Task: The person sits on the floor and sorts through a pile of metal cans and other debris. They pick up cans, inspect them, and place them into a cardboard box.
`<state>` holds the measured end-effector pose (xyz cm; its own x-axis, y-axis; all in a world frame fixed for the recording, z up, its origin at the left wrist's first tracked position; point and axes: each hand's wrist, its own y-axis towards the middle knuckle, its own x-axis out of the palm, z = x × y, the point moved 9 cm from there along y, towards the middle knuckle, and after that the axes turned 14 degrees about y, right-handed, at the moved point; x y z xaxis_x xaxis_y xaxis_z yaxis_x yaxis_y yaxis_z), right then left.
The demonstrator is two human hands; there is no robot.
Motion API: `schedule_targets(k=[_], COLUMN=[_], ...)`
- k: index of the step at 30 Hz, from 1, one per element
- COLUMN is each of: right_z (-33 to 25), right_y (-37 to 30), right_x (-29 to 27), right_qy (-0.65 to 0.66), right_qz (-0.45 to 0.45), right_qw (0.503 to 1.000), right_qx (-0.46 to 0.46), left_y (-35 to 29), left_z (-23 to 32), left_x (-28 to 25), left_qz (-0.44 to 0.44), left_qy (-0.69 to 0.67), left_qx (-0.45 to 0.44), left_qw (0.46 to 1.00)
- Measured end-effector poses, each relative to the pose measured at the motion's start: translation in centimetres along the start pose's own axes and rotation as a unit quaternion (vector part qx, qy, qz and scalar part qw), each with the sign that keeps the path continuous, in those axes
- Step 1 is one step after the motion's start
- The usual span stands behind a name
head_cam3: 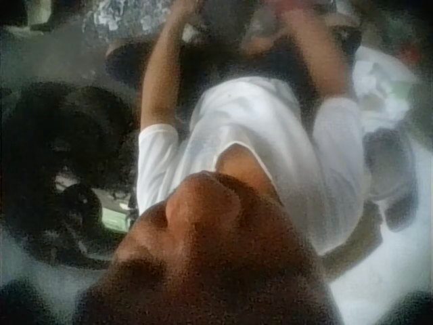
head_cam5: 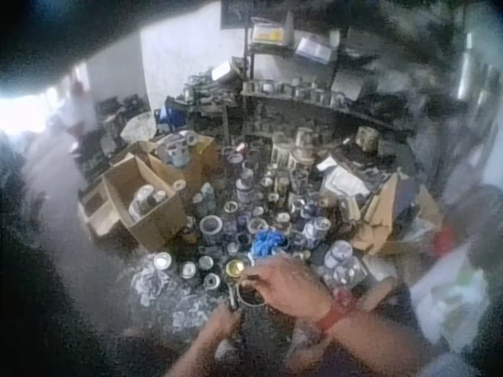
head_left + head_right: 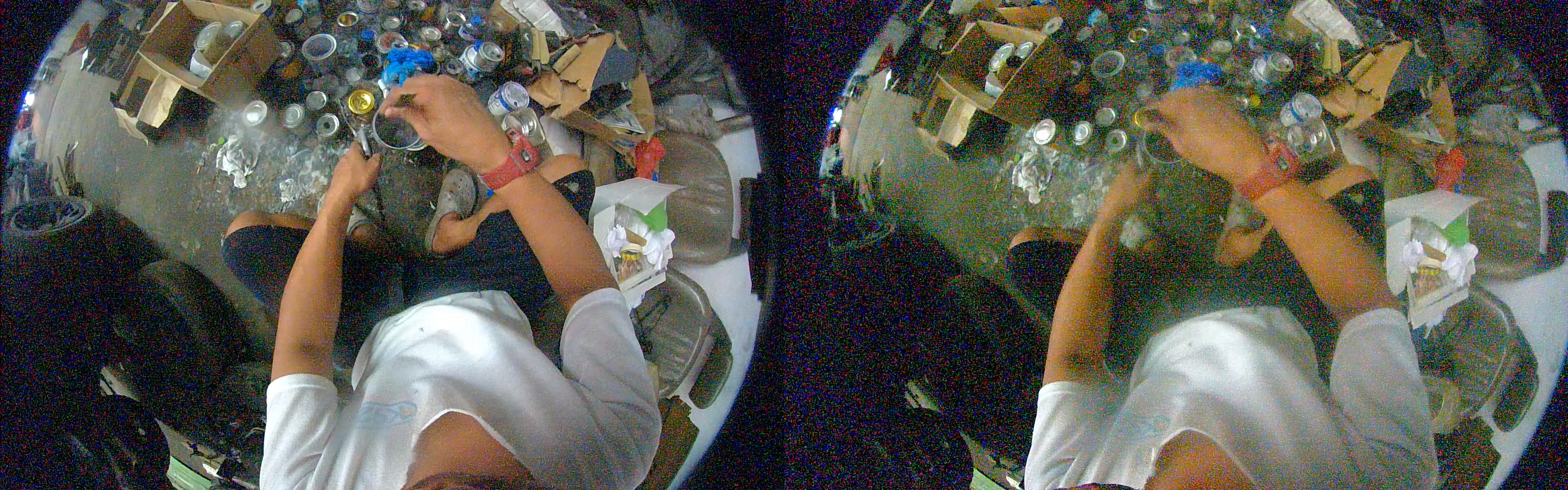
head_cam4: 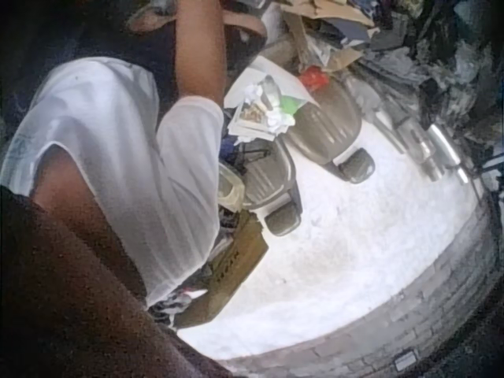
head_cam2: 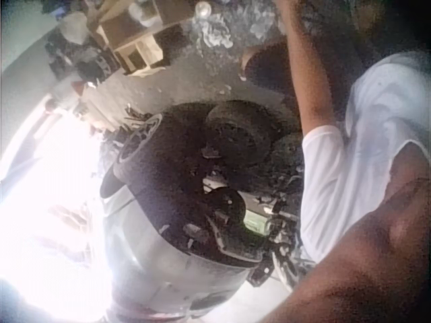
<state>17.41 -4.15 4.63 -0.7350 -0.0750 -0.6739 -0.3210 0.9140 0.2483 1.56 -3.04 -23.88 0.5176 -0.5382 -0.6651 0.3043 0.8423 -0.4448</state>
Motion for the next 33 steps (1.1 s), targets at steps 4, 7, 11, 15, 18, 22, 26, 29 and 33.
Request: schedule_targets(k=[4, 7, 11, 15, 18, 22, 26, 29, 33], right_z=[0.4, 0.4, 0.2, 1.2, 1.6, 0.4, 0.9, 1.0, 1.4], right_y=[-0.3, -0.4, -0.1, -0.2, -0.5, -1.2, -1.6, -1.9, -1.8], right_x=[0.5, -0.1, 0.4, 1.0, -1.2, 0.3, 0.0, -0.3, -0.2], right_qy=[-0.066, -0.03, -0.024, -0.063, -0.011, -0.125, -0.089, -0.017, -0.089], right_qz=[-0.049, -0.011, -0.02, -0.084, 0.014, -0.01, -0.006, 0.028, -0.008], right_qw=[0.996, 0.999, 0.999, 0.992, 0.997, 0.992, 0.994, 0.999, 0.996], right_qx=[0.032, 0.017, 0.007, 0.074, 0.074, 0.031, 0.064, 0.003, 0.03], left_y=[0.2, 0.2, 0.5, 0.1, -0.5, 0.0, -0.1, -0.1, -0.6], left_z=[0.4, 0.7, 0.0, 0.2, 2.0, 0.8, 1.1, 1.0, 1.5], left_x=[0.3, 0.3, 0.3, -0.6, -1.3, -1.0, -1.2, -1.0, -1.3], left_qz=[-0.016, -0.005, 0.014, 0.052, 0.063, 0.041, 0.067, 0.056, 0.035], left_qy=[0.013, 0.005, 0.011, 0.032, 0.04, -0.014, 0.001, 0.008, 0.023], left_qx=[-0.022, -0.009, -0.008, 0.002, 0.013, 0.009, 0.027, 0.013, -0.011], left_qw=[1.0, 1.0, 1.0, 0.998, 0.997, 0.999, 0.997, 0.998, 0.999])
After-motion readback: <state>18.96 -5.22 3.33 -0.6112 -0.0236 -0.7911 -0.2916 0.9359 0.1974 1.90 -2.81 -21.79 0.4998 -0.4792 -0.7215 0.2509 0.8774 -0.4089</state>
